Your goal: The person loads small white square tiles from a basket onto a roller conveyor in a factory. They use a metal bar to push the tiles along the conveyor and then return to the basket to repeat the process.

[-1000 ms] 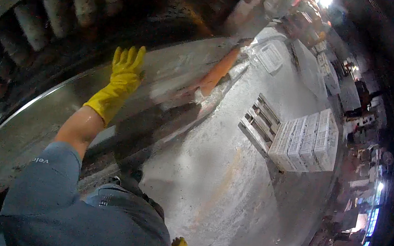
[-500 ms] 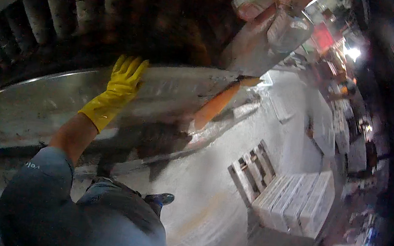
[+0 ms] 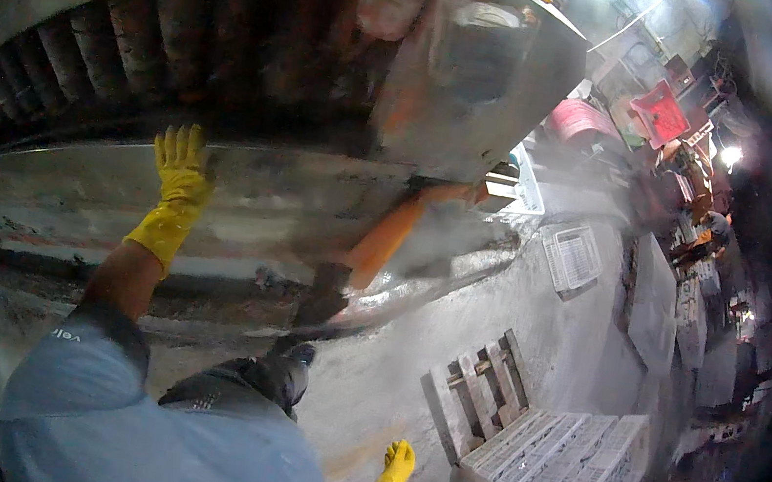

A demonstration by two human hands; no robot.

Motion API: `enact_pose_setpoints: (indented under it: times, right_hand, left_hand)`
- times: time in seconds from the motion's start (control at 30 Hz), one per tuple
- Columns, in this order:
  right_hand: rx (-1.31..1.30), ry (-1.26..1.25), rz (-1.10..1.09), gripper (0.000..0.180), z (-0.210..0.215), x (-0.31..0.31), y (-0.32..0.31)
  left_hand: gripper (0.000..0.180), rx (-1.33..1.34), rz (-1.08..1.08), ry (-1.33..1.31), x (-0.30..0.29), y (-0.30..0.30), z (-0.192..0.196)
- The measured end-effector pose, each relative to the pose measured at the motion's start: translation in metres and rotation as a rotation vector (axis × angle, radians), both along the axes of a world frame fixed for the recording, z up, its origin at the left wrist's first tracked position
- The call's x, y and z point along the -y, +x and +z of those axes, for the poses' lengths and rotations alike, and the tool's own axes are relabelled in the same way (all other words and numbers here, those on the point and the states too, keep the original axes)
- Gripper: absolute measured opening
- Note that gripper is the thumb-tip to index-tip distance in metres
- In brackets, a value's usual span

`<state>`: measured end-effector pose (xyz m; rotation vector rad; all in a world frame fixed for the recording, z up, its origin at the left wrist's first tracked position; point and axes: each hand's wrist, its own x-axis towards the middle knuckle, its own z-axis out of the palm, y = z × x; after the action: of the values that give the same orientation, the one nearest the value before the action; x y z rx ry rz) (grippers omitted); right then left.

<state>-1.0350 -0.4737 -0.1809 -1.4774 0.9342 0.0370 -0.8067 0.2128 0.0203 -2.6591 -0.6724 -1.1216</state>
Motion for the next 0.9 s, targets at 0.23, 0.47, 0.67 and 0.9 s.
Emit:
enact_pose_setpoints:
  times: [0.23,0.47,0.67,0.9]
  right_hand:
    - [-0.21,0.084,0.365,0.022,-0.047,0.009,0.001]
    - [-0.546,-0.088,0.477,0.022,-0.007,0.126,0.058]
    - [-0.494,-0.067,0.541,0.022,-0.019,0.155,0.157]
    - [-0.142,0.159,0.54,0.02,-0.062,0.115,0.338]
  left_hand:
    - [0.079,0.158,0.128,0.022,0.031,0.029,-0.007]
    - [0.084,0.191,0.255,-0.029,0.053,0.041,-0.004]
    - [0.078,0.115,0.366,-0.065,0.062,0.04,0.004]
    - [0.079,0.127,0.46,-0.161,0.089,0.058,-0.012]
